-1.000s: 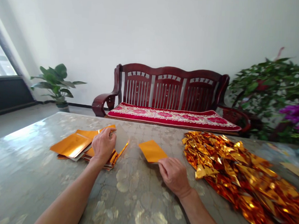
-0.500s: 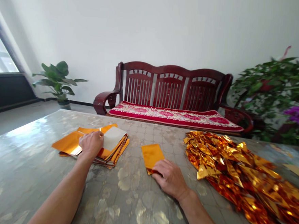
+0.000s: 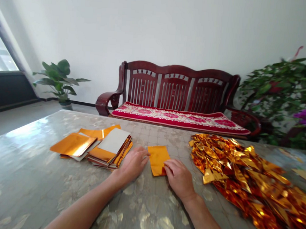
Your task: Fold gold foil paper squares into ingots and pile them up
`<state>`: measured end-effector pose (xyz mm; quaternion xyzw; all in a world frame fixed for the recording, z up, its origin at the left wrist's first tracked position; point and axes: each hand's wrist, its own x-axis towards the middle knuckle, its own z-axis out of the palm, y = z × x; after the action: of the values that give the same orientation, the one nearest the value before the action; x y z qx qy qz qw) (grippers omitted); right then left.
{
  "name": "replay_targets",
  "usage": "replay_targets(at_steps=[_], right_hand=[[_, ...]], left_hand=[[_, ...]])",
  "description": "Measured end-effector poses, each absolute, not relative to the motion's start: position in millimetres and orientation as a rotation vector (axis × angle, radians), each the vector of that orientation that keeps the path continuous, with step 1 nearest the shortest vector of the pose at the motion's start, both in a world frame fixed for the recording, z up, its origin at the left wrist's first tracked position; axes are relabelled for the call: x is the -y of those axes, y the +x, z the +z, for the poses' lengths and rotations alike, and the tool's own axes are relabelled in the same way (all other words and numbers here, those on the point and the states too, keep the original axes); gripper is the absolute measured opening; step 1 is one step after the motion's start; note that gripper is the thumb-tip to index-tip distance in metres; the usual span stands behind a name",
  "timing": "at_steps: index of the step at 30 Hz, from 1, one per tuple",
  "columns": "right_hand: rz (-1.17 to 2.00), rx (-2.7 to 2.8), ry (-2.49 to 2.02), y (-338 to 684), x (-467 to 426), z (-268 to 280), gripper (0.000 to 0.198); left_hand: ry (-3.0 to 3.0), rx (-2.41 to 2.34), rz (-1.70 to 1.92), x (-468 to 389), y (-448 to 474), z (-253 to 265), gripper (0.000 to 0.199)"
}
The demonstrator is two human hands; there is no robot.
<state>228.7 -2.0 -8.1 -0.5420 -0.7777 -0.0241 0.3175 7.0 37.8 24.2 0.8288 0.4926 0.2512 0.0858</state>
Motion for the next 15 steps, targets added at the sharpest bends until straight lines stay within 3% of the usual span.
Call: replay_targets(at_steps=[3,6,11,15], right_hand=[[-0.058,2.115,-1.462,226,4,-5,0.018],[0.032,2.176,-1.388,221,7,-1,0.019],[0.222,2.174,-1.229,217,11,-1,0.019],[0.163,2.005,-1.37,221,7,-6,0.021]], left_hand=[[2.542,-1.316,0.672,-28,19,16,0.025],[2.536,-1.466,0.563,-28,17,14,0.029],[2.499,-1.667,0.4,-32,11,16,0.049],[2.466,-1.54,0.425,-30,12,17,0.046]])
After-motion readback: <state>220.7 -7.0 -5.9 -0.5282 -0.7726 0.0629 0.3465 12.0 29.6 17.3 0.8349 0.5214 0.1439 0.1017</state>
